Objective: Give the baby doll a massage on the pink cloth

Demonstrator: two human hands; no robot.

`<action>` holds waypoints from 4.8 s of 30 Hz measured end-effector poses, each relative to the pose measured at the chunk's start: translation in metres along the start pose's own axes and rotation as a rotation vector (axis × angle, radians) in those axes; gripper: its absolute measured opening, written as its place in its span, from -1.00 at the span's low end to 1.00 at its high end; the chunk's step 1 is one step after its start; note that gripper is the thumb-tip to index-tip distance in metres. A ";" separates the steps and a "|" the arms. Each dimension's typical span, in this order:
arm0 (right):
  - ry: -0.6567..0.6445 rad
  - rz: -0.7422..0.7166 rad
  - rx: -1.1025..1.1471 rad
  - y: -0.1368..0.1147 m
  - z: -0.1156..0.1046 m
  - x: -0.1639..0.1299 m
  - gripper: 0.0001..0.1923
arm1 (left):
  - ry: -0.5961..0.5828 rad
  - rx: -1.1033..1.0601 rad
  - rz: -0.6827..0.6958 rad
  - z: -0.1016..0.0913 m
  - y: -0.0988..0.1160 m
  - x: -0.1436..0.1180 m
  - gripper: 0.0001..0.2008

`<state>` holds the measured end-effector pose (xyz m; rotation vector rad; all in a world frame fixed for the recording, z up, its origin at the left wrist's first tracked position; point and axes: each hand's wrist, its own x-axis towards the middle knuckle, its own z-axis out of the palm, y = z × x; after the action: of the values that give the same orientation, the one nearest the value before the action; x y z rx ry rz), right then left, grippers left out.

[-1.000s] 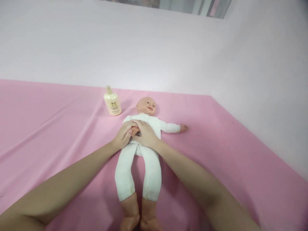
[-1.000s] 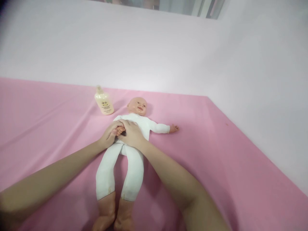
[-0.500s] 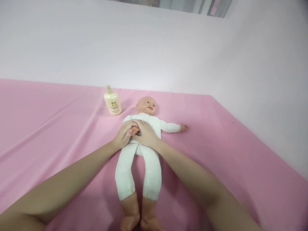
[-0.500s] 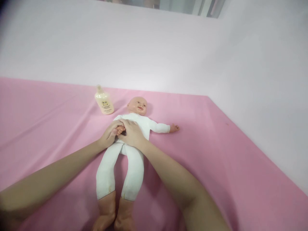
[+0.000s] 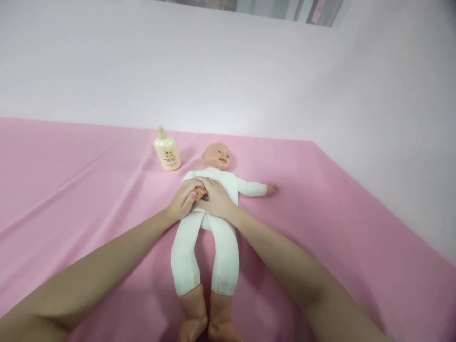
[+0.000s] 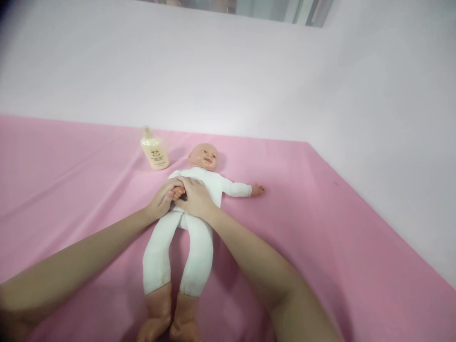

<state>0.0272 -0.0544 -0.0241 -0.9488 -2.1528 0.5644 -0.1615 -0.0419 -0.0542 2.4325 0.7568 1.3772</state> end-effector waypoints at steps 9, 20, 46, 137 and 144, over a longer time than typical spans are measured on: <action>0.010 0.000 0.005 -0.002 -0.001 0.000 -0.38 | 0.000 -0.015 -0.001 0.000 -0.001 -0.001 -0.48; 0.009 -0.018 0.010 0.001 0.001 0.001 -0.39 | 0.010 -0.033 0.001 0.001 -0.003 -0.002 -0.50; 0.010 -0.017 0.017 0.002 0.001 0.001 -0.38 | 0.009 -0.011 0.036 0.000 0.000 0.001 -0.52; 0.003 -0.011 0.005 -0.002 0.000 0.001 -0.41 | 0.018 -0.011 0.006 0.001 -0.004 -0.003 -0.50; 0.010 -0.017 0.003 -0.001 0.001 0.001 -0.41 | 0.014 -0.009 0.017 0.001 -0.003 -0.002 -0.51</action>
<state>0.0255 -0.0541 -0.0231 -0.9284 -2.1487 0.5538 -0.1621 -0.0405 -0.0570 2.4306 0.7340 1.4020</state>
